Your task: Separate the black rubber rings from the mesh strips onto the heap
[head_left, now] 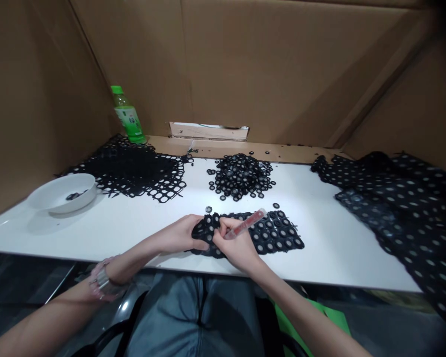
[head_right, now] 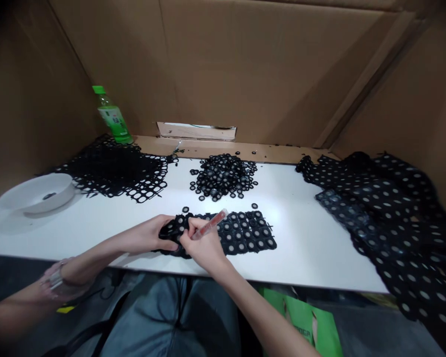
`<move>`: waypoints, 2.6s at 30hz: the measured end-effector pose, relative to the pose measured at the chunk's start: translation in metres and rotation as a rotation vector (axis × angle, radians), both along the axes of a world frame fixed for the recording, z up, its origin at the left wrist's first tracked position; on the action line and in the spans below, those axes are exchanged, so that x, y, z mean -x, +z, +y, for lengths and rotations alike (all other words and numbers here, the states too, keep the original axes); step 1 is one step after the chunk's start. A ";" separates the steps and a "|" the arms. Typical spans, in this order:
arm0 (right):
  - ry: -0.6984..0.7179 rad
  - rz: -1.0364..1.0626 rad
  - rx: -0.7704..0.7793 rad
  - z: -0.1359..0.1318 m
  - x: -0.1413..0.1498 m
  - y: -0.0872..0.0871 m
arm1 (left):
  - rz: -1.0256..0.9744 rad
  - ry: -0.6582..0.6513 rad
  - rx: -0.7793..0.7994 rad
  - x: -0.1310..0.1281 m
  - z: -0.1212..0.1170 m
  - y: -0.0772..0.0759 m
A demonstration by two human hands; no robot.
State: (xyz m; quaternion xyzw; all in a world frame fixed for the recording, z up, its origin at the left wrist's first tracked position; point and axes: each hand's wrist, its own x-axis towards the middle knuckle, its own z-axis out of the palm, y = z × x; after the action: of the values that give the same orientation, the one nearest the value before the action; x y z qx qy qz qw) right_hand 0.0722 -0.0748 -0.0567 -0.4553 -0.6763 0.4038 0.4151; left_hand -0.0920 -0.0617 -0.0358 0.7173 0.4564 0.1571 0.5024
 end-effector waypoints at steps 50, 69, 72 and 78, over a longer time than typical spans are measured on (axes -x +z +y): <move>-0.161 0.241 0.029 0.064 0.002 -0.016 | 0.314 -0.065 -0.363 -0.004 0.047 -0.002; -0.118 0.046 -0.131 0.064 0.004 -0.016 | 0.002 0.067 -0.180 0.001 0.040 -0.020; -0.140 0.216 0.021 0.066 -0.001 -0.011 | 0.149 0.087 -0.218 -0.003 0.035 -0.013; -0.072 0.255 0.094 0.052 -0.005 -0.005 | 0.391 -0.013 -0.288 -0.001 0.031 -0.005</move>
State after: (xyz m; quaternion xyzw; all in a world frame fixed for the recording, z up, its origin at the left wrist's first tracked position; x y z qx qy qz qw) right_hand 0.0777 -0.0229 -0.0612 -0.4433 -0.5818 0.4742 0.4901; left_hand -0.0907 -0.0306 -0.0405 0.8013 0.5133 0.0755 0.2980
